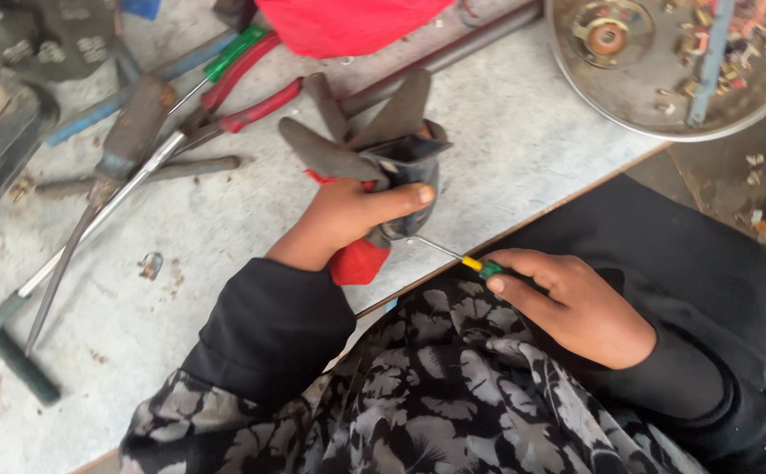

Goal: The person disassembles a mechanical part, likely an automotive horn, using a screwdriver to remove screws and pliers to manipulate internal components on a cluttered workbench.

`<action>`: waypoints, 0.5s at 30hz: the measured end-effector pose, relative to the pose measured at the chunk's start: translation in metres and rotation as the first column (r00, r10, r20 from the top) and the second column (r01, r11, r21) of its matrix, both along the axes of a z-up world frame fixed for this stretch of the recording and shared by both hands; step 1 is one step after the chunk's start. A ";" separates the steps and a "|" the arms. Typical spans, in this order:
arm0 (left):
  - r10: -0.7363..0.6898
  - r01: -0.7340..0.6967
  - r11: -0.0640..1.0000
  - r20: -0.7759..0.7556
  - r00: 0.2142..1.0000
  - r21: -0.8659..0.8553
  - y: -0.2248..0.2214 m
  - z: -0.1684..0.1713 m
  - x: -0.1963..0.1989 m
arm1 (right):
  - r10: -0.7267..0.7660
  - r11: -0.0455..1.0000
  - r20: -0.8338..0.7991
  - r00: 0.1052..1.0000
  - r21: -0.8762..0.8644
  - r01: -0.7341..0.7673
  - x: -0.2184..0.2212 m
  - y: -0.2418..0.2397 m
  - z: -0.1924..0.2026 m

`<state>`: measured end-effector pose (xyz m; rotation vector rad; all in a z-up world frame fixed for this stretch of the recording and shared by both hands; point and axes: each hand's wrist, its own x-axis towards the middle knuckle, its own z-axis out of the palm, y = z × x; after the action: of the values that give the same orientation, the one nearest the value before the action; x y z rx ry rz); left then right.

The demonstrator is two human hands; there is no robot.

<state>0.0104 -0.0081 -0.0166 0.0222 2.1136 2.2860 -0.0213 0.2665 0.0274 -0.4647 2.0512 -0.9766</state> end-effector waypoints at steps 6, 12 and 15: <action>0.031 -0.021 0.999 0.227 0.973 -0.048 0.001 -0.014 0.000 | 0.040 0.998 -0.124 0.992 -0.049 -0.047 -0.003 0.019 -0.033; 0.019 -0.023 0.980 -0.021 1.000 -0.200 -0.001 -0.045 -0.015 | 0.034 0.991 -0.130 0.991 -0.125 -0.050 -0.032 0.080 -0.148; 0.074 -0.081 0.950 -0.035 0.997 -0.301 0.000 -0.047 -0.026 | 0.042 0.973 0.018 0.999 -0.227 -0.037 -0.068 0.073 -0.216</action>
<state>-0.0154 -0.0080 -0.0632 -0.0423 2.4941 1.9812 -0.0898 0.3390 -0.1891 -0.6088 1.9111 -1.1934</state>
